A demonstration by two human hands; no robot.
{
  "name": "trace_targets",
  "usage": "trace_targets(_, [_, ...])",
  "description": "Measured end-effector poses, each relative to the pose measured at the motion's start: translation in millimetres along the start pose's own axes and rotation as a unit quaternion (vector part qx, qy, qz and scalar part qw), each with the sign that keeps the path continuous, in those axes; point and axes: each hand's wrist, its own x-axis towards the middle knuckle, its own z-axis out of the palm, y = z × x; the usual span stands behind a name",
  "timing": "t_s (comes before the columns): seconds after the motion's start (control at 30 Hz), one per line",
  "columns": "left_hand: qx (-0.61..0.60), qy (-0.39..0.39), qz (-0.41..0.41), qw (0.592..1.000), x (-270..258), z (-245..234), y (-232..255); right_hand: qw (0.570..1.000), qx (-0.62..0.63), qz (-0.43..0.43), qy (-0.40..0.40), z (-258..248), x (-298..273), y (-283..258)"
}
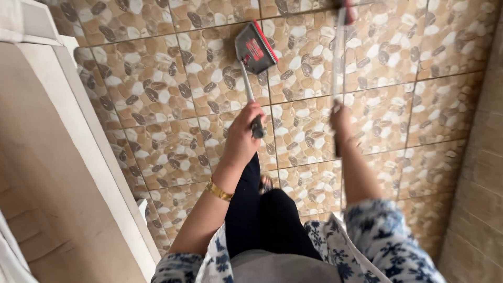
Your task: Sweeping the tiled floor of a balcony using a broom and a dustpan.
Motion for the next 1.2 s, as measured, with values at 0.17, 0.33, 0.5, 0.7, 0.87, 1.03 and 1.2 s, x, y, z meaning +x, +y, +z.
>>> trace_targets(0.17, [0.003, 0.021, -0.018, 1.0, 57, 1, -8, 0.991, -0.091, -0.059, -0.076, -21, -173, -35])
trace_targets(0.33, [-0.034, 0.019, -0.038, 0.999, 85, 9, -22, 0.987, -0.056, 0.002, -0.153, -94, -195, -58])
trace_targets(0.5, [0.022, 0.019, -0.039, 0.999, 92, 19, -27, 0.989, -0.081, -0.056, -0.107, -59, -130, -110])
trace_targets(0.7, [-0.011, 0.038, -0.083, 0.996, 104, 6, -6, 0.964, -0.187, -0.024, -0.188, -87, -144, -84])
trace_targets(0.87, [0.006, 0.181, -0.137, 0.974, 79, -23, -14, 0.953, -0.235, -0.09, -0.172, -132, -90, -196])
trace_targets(1.03, [-0.062, 0.328, -0.249, 0.909, 89, -46, -1, 0.856, -0.317, -0.405, -0.055, -42, 58, -348])
trace_targets(1.2, [-0.025, 0.401, -0.28, 0.872, 94, -49, -31, 0.828, -0.355, -0.428, -0.071, 72, 117, -437])
